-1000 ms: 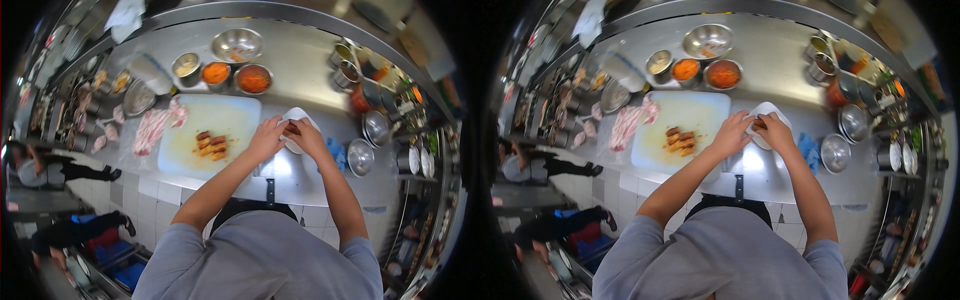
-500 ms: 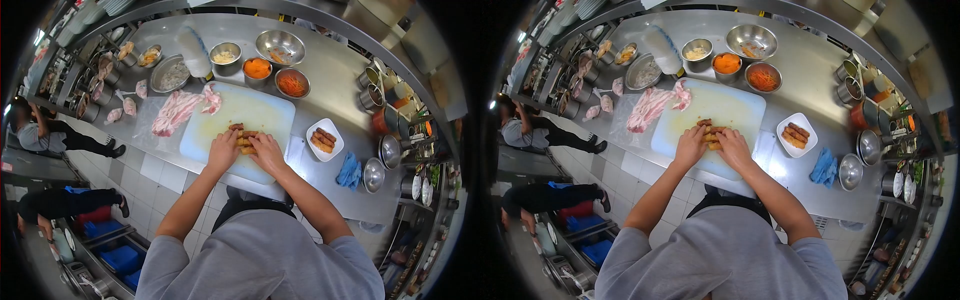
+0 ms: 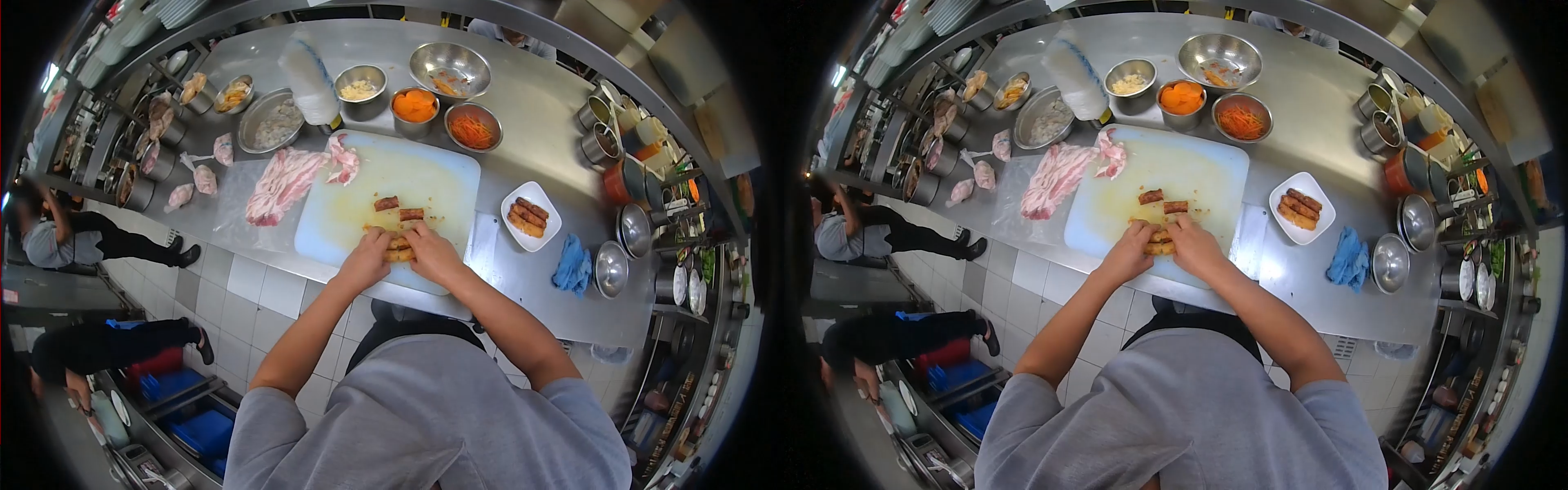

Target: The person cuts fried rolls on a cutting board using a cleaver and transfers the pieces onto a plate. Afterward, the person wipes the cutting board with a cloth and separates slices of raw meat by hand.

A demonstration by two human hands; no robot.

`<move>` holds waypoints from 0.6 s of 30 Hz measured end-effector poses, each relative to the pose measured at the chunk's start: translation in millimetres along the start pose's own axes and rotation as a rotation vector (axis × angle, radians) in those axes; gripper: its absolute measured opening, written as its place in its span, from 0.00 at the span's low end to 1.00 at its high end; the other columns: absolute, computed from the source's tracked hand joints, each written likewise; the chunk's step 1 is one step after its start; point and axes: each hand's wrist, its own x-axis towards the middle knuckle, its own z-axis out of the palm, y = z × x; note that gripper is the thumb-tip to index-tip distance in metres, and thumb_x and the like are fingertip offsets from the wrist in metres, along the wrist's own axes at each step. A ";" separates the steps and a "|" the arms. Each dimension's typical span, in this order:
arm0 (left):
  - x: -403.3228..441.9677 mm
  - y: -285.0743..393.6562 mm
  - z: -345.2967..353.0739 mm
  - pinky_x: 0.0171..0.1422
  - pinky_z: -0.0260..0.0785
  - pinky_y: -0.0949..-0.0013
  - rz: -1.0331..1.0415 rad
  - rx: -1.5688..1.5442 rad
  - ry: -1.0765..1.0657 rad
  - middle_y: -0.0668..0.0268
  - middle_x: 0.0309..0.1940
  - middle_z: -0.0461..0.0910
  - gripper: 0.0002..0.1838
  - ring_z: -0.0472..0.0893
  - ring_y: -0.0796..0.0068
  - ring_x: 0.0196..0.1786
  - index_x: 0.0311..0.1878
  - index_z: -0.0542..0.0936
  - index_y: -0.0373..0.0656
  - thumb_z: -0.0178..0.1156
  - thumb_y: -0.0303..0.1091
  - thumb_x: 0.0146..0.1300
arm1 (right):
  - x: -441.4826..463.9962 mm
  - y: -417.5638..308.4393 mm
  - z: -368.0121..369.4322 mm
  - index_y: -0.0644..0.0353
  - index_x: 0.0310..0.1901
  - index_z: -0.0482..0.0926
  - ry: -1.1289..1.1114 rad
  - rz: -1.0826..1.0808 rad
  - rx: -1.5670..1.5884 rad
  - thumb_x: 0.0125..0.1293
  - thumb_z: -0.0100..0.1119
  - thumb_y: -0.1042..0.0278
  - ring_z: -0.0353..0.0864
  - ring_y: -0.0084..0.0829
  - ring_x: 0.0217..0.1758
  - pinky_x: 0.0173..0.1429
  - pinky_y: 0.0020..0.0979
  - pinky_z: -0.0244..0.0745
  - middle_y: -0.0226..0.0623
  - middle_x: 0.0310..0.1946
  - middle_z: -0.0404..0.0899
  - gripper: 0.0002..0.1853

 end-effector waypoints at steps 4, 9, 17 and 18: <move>2.0 10.5 5.2 0.68 0.74 0.51 -0.035 -0.027 -0.016 0.51 0.60 0.73 0.33 0.76 0.43 0.65 0.68 0.76 0.43 0.65 0.20 0.54 | -6.7 3.3 3.2 0.59 0.56 0.80 0.029 -0.002 -0.009 0.54 0.70 0.76 0.83 0.49 0.57 0.58 0.46 0.84 0.44 0.56 0.75 0.25; 24.0 60.6 13.1 0.66 0.75 0.51 0.057 0.031 -0.008 0.51 0.59 0.74 0.31 0.77 0.43 0.62 0.65 0.77 0.42 0.64 0.20 0.54 | -39.8 20.0 -27.3 0.58 0.56 0.80 0.122 0.086 0.013 0.53 0.71 0.76 0.83 0.50 0.57 0.58 0.47 0.83 0.44 0.56 0.75 0.25; 162.0 159.5 79.9 0.69 0.74 0.52 0.344 0.010 -0.042 0.52 0.59 0.75 0.32 0.77 0.44 0.63 0.65 0.78 0.41 0.67 0.22 0.53 | -100.5 120.6 -131.8 0.54 0.60 0.79 0.372 0.325 -0.055 0.54 0.71 0.75 0.81 0.50 0.62 0.60 0.47 0.83 0.44 0.59 0.75 0.29; 181.9 168.0 93.0 0.69 0.74 0.52 0.369 0.011 -0.061 0.52 0.59 0.75 0.31 0.77 0.44 0.64 0.65 0.78 0.41 0.67 0.22 0.54 | -104.4 137.0 -143.3 0.54 0.60 0.79 0.378 0.349 -0.051 0.54 0.71 0.75 0.81 0.51 0.62 0.60 0.47 0.83 0.43 0.59 0.75 0.29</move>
